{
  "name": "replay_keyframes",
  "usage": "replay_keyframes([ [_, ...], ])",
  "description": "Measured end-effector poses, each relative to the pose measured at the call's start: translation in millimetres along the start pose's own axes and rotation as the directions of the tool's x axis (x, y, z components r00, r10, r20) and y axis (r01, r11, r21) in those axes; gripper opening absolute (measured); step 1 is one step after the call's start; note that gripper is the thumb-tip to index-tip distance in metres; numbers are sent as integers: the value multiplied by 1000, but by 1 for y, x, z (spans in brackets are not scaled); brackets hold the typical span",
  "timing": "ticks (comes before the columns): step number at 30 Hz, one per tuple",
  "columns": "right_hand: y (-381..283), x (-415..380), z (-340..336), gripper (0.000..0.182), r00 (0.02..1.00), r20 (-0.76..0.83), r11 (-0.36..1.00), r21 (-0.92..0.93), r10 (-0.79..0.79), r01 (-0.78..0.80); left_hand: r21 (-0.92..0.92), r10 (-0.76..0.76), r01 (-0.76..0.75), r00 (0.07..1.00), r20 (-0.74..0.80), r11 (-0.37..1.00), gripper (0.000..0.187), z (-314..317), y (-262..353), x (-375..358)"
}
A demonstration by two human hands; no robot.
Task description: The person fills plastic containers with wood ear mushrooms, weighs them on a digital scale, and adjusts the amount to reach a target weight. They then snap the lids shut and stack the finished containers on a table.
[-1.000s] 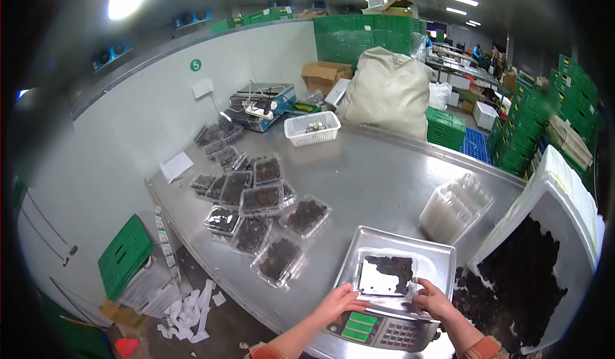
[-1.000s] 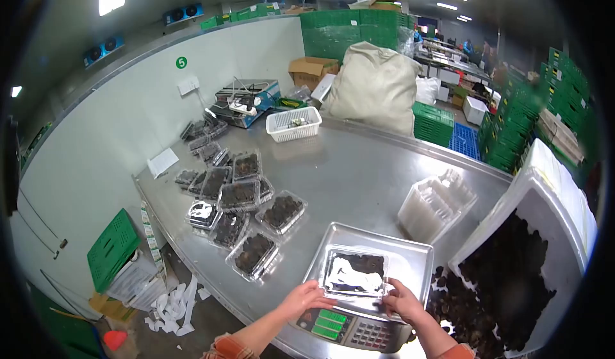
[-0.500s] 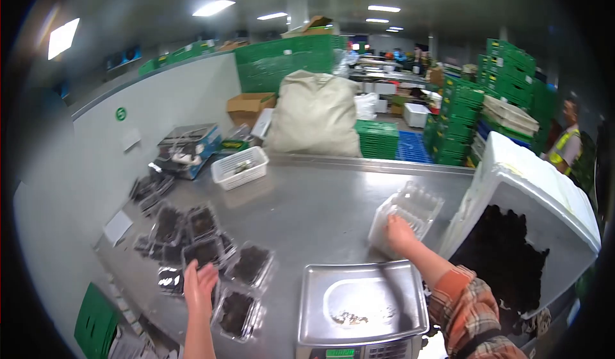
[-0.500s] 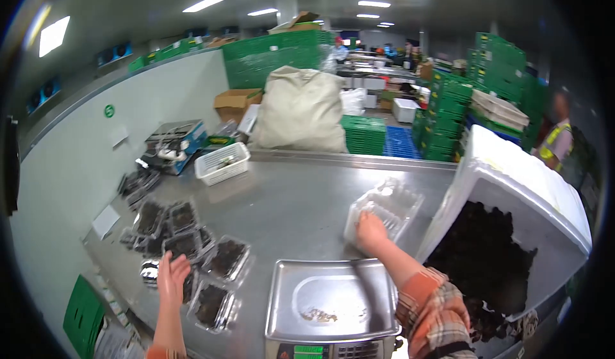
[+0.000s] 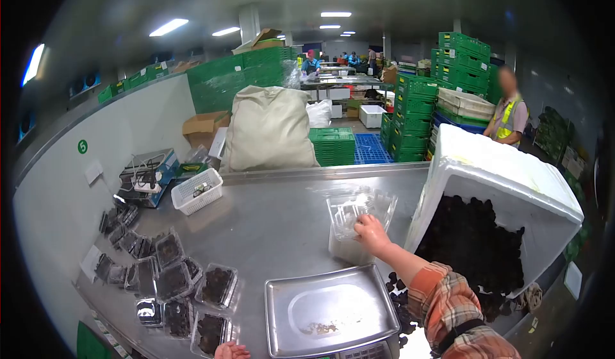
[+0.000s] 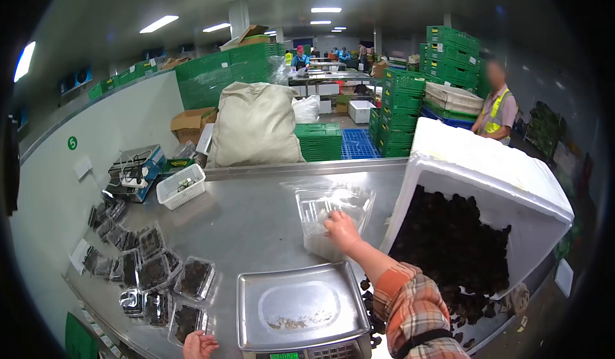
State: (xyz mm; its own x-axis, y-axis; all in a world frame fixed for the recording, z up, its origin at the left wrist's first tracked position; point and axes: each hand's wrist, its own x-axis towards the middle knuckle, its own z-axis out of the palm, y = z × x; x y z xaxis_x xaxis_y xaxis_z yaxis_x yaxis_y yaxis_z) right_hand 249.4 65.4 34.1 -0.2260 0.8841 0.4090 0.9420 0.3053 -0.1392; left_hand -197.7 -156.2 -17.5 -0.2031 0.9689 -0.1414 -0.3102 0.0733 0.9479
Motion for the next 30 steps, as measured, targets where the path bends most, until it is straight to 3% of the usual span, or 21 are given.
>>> replay_keyframes([
  [2,-8,-4,-5,11,951,-195,970,-52,-242,236,16,2,-2,1000,-1,1000,30,11,0,-8],
  [4,-56,-29,-23,13,993,-47,921,370,-113,122,43,-18,14,996,90,999,29,32,8,-19],
  [5,-62,-43,-7,17,900,19,889,165,-436,428,62,-36,28,991,132,998,29,41,9,-27],
  [6,-89,-67,-14,20,912,132,901,264,-388,345,97,-36,19,983,182,995,29,46,1,-32],
  [7,-109,-94,-12,19,885,274,922,200,-377,331,130,-39,9,972,233,992,28,51,-8,-37],
  [8,-122,-121,-16,16,863,119,861,215,-491,460,119,-84,49,947,311,992,28,59,-12,-43],
  [9,-131,-143,-21,14,854,165,849,304,-494,433,110,-126,90,913,388,990,28,69,-17,-49],
  [11,-145,-177,-27,18,810,399,899,279,-429,338,227,-176,70,855,487,971,28,91,-26,-65],
  [13,-150,-195,-52,36,699,599,917,325,-390,232,290,-247,95,799,548,952,27,99,-63,-75],
  [15,-139,-225,-51,45,932,69,859,416,-357,298,404,-357,115,718,597,908,27,107,-84,-101],
  [16,-127,-231,-64,47,957,100,852,488,-273,192,469,-404,101,684,608,878,26,114,-86,-114],
  [17,-111,-241,-56,35,983,-75,842,508,-166,181,523,-438,76,654,616,849,26,121,-89,-125],
  [18,-83,-252,-42,19,995,-61,885,457,-73,93,571,-494,83,612,617,817,27,125,-97,-133],
  [19,-54,-257,-50,10,997,49,903,423,54,-69,625,-496,-38,571,654,780,28,131,-107,-139],
  [20,-18,-276,-33,10,986,-143,920,392,85,-22,657,-497,-163,529,687,736,28,137,-117,-144],
  [21,12,-298,-18,19,940,-223,937,295,259,-188,670,-497,-289,487,718,684,29,144,-128,-149],
  [22,17,-313,-34,35,892,-221,915,-3,394,-404,581,-346,-476,493,798,661,29,156,-139,-154],
  [23,32,-333,-29,48,858,-72,846,-143,508,-513,477,-188,-646,466,865,596,28,171,-150,-160],
  [25,47,-368,-21,45,866,30,852,-196,500,-485,260,115,-899,317,941,353,28,202,-168,-171],
  [28,50,-397,-28,44,890,162,904,-101,426,-414,220,-135,-925,186,973,311,58,253,-177,-174],
  [30,47,-414,-47,49,915,150,922,41,374,-384,328,-153,-901,295,943,285,74,286,-193,-172],
])
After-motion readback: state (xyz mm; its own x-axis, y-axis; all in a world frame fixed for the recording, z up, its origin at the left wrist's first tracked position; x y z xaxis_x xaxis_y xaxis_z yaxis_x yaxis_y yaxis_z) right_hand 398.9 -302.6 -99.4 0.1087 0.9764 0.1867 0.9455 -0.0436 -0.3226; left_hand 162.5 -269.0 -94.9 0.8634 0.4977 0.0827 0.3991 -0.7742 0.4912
